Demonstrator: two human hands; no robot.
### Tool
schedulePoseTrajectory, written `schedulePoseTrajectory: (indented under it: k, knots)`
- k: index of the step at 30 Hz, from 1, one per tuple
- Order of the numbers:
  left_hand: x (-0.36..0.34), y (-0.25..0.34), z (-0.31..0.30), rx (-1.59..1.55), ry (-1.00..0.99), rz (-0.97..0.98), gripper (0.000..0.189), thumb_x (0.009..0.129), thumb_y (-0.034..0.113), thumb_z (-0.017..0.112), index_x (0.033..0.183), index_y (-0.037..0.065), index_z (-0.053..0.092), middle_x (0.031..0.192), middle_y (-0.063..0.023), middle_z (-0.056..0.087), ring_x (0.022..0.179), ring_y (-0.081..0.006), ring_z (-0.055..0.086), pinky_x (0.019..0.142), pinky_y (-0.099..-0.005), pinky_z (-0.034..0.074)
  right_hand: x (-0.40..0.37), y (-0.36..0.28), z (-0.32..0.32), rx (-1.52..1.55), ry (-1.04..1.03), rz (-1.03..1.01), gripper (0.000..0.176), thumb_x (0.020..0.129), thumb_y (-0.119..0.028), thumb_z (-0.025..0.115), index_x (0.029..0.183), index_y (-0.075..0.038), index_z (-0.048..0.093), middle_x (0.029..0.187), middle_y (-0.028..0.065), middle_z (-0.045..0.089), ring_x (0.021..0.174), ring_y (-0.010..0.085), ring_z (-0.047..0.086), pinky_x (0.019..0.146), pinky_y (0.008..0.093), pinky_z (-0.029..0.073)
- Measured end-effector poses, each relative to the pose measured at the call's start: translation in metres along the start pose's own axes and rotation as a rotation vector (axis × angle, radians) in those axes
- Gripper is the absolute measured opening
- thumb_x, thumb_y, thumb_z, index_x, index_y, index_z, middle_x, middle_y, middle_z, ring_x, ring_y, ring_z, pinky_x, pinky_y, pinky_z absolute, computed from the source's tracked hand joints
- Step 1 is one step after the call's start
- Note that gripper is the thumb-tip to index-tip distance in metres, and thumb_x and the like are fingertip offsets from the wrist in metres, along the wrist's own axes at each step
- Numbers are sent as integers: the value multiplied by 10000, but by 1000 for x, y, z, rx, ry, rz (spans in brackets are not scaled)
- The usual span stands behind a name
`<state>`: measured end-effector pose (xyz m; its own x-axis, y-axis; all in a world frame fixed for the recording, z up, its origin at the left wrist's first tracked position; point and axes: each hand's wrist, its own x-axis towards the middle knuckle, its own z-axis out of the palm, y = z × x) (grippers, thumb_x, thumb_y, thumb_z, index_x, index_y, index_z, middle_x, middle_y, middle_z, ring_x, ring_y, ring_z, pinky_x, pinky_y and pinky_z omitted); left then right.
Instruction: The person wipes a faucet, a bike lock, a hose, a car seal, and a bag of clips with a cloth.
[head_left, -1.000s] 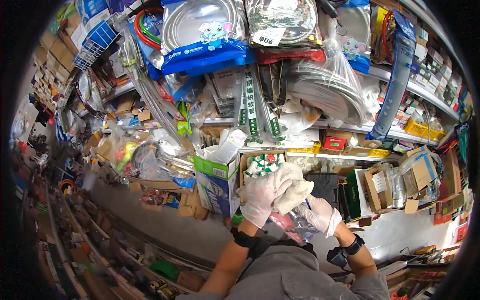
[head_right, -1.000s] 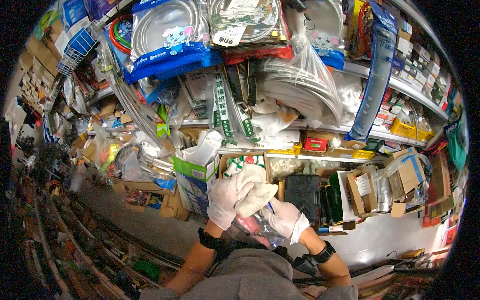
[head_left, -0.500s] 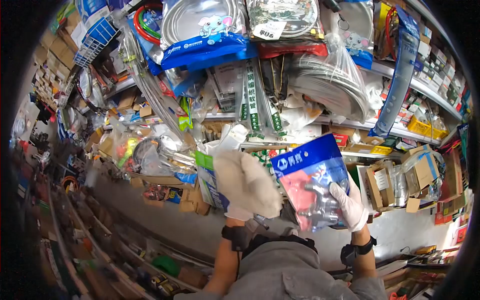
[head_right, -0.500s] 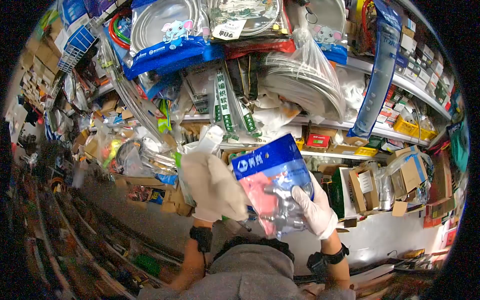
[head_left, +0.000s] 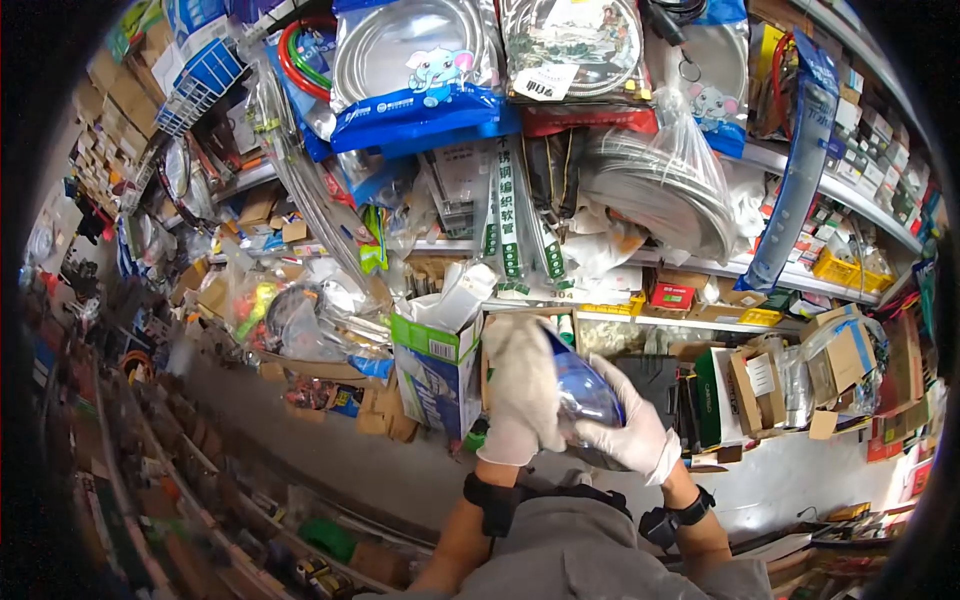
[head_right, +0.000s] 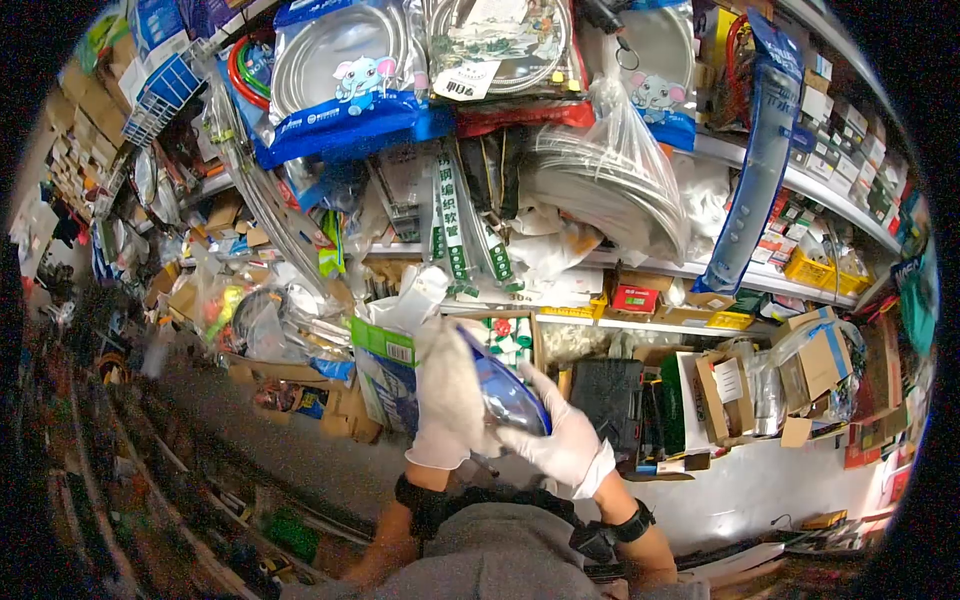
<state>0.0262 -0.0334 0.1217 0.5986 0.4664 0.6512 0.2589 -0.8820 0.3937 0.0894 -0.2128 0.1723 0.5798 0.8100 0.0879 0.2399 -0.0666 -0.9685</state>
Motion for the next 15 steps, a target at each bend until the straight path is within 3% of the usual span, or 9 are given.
schedulePoseTrajectory:
  k: [1, 2, 4, 5, 6, 8, 9, 12, 15]
  knots:
    - [10, 17, -12, 148, 77, -132, 307, 954, 82, 549, 1233, -45, 568, 1172, -202, 622, 1135, -291, 593, 1001, -371, 472, -4, 9, 5, 82, -5, 6, 814, 819, -358, 779, 1477, -112, 370, 1151, 180, 672, 1048, 250, 667, 927, 323, 503]
    - [19, 8, -20, 406, 150, -1, 283, 920, 99, 591, 1165, -42, 587, 1185, -203, 615, 1118, -289, 602, 956, -381, 491, -8, 6, 6, -104, 22, 65, 764, 828, -364, 768, 1449, -109, 403, 1158, 185, 668, 1052, 278, 669, 915, 336, 511]
    - [32, 22, -57, 264, -68, -217, 303, 910, 138, 606, 1147, -50, 579, 1190, -191, 606, 1106, -300, 604, 951, -377, 485, -12, 4, 9, -288, 84, 146, 607, 860, -372, 728, 1352, -100, 498, 1153, 189, 659, 1045, 345, 658, 867, 379, 531]
    - [31, 9, -44, 275, 91, -213, 373, 929, 291, 599, 1136, -19, 606, 1189, -165, 601, 1089, -300, 604, 932, -361, 470, -13, 6, 11, -292, 90, 97, 547, 869, -370, 716, 1305, -98, 528, 1118, 177, 666, 1012, 344, 666, 840, 385, 533]
    - [36, 16, -48, 274, 96, -211, 373, 929, 291, 599, 1136, -19, 606, 1189, -165, 601, 1089, -300, 604, 932, -361, 470, -13, 7, 13, -294, 92, 49, 490, 878, -368, 705, 1258, -97, 558, 1083, 165, 673, 980, 342, 673, 812, 392, 535]
    - [45, 36, -64, -379, 387, -598, 407, 954, 386, 526, 1106, 29, 647, 1188, -155, 601, 1081, -303, 593, 928, -379, 449, -13, 4, 15, -365, 106, -19, 395, 881, -345, 700, 1172, -102, 590, 985, 146, 666, 895, 338, 676, 760, 393, 534]
    - [43, 37, -68, -502, 375, -727, 421, 987, 414, 456, 1072, 62, 671, 1195, -148, 607, 1070, -313, 578, 924, -407, 429, -13, -1, 15, -400, 84, -38, 359, 881, -333, 698, 1140, -106, 594, 948, 135, 654, 862, 335, 671, 739, 393, 532]
    - [40, 26, -70, -174, 288, -532, 406, 1010, 371, 426, 1097, 52, 661, 1181, -155, 616, 1074, -333, 565, 928, -418, 424, -14, -7, 17, -440, 80, -166, 298, 874, -297, 699, 1090, -118, 598, 889, 116, 629, 806, 333, 656, 697, 399, 528]
    - [44, 24, -70, -115, 250, -642, 381, 1030, 337, 389, 1129, 70, 642, 1160, -163, 618, 1057, -339, 566, 925, -419, 424, -15, -10, 17, -482, 41, -152, 282, 870, -301, 698, 1053, -115, 592, 898, 120, 621, 790, 350, 643, 676, 416, 522]
